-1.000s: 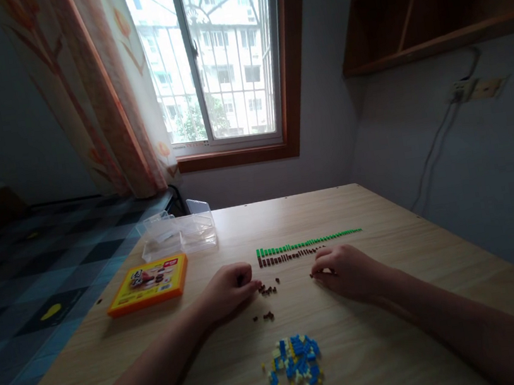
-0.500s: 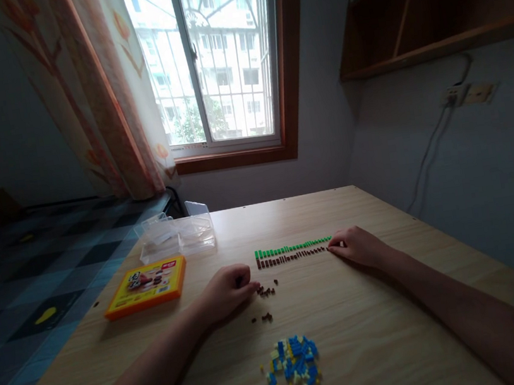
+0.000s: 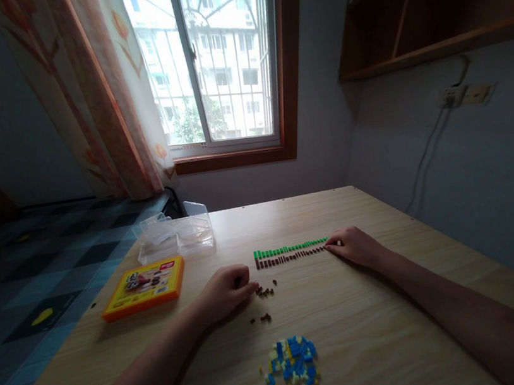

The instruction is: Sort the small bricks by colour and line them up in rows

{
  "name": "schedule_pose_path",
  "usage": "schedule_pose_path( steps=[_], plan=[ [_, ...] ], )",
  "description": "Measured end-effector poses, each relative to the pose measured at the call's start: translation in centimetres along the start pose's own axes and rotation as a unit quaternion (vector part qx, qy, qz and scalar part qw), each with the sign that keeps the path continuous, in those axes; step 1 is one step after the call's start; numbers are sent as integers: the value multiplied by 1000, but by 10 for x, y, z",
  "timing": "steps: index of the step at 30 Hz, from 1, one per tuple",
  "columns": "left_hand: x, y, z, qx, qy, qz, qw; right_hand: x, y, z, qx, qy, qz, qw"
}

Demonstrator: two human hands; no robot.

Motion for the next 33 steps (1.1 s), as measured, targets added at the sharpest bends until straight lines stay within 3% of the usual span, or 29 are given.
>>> schedule_pose_path(
  steps=[11,16,22,29,33],
  plan=[
    [1,0,1,1,5,-1,1000,4,1,-5,4,3,8,1000],
    [1,0,3,0,6,4,1000,-5,13,-51,41,-28,36,998],
    [0,0,5,2,-2,6,1000,-50,28,-119,191,-37,-69,978],
    [0,-1,5,-1,-7,8,1000,-56,27,-134,196,25,-119,973],
    [0,-2,2,1,-10,3,1000,-54,26,-133,208,12,-97,973]
  ],
)
Point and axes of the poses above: each hand's wrist, its own y-axis away from the middle knuckle, its own x-axis out of the back of the hand, z = x × y, the point moved 5 cm from there along -y, towards the middle knuckle, and after that the axes turned 12 degrees about -y, right-handed, at the moved point
